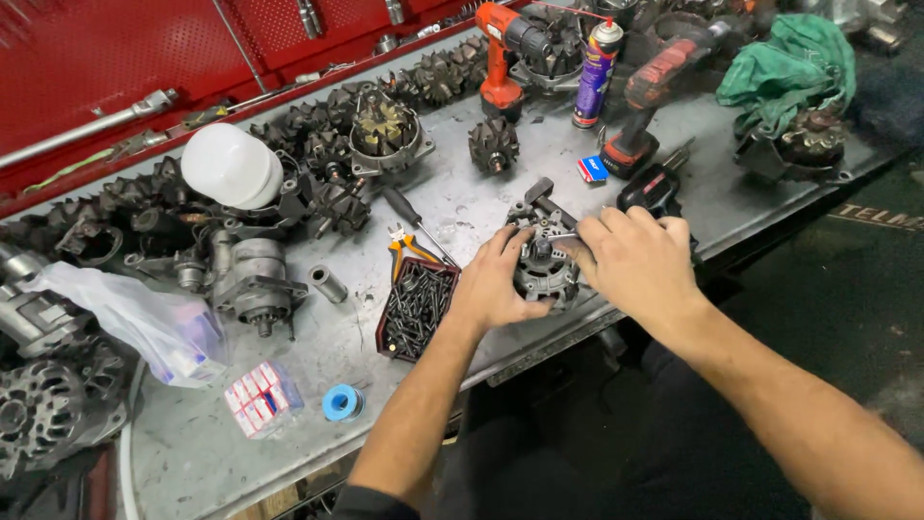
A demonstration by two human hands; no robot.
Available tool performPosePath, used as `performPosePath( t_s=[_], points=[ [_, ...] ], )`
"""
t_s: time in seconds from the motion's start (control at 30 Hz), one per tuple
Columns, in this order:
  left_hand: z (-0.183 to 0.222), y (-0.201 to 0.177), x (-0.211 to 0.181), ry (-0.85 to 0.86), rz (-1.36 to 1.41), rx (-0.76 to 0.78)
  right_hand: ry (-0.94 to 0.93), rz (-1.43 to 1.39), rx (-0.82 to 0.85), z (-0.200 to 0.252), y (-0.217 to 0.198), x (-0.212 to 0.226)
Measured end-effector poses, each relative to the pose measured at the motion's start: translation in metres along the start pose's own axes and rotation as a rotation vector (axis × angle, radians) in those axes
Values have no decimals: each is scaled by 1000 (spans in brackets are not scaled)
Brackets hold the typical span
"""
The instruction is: The person selects a T-handle wrench from a wall rack and uses it to tighten bolts on a small engine component placed on a metal workbench. They repeatedly insert bolts from a small box, rotate the component, and continue tightening multiple fasteners by hand.
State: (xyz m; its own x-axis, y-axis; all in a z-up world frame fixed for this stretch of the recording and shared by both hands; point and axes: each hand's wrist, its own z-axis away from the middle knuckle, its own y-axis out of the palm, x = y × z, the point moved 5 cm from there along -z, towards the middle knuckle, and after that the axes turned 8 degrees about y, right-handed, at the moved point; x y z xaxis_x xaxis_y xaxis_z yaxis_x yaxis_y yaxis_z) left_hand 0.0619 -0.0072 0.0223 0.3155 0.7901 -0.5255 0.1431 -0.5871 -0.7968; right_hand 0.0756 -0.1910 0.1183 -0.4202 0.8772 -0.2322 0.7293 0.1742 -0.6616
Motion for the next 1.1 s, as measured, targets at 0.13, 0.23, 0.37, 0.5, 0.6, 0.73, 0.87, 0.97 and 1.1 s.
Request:
performPosePath(
  t_s=[0.13, 0.23, 0.37, 0.5, 0.6, 0.73, 0.87, 0.97, 1.1],
  points=[
    [-2, -19, -3, 125, 124, 41, -263, -295, 16, -16, -17, -15],
    [6, -52, -13, 129, 139, 38, -241, -327, 32, -26, -28, -55],
    [4, -47, -11, 68, 167, 0, -244, -303, 38, -31, -35, -66],
    [-3, -25, -12, 7, 50, 68, -326, -296, 120, -29, -30, -47],
    [-7, -13, -3, 40, 82, 59, -366, -294, 165, -27, -27, -35],
    [-9, -8, 5, 126, 110, -4, -394, -260, 177, -26, -14, -28],
    [-7, -13, -1, 103, 126, 29, -394, -245, 193, -20, -8, -23],
    [-5, -10, 0, 82, 127, 30, -415, -246, 168, -16, -7, -26],
    [-6, -11, -2, 81, 74, 17, -430, -224, 150, -15, -12, -32]
  ],
)
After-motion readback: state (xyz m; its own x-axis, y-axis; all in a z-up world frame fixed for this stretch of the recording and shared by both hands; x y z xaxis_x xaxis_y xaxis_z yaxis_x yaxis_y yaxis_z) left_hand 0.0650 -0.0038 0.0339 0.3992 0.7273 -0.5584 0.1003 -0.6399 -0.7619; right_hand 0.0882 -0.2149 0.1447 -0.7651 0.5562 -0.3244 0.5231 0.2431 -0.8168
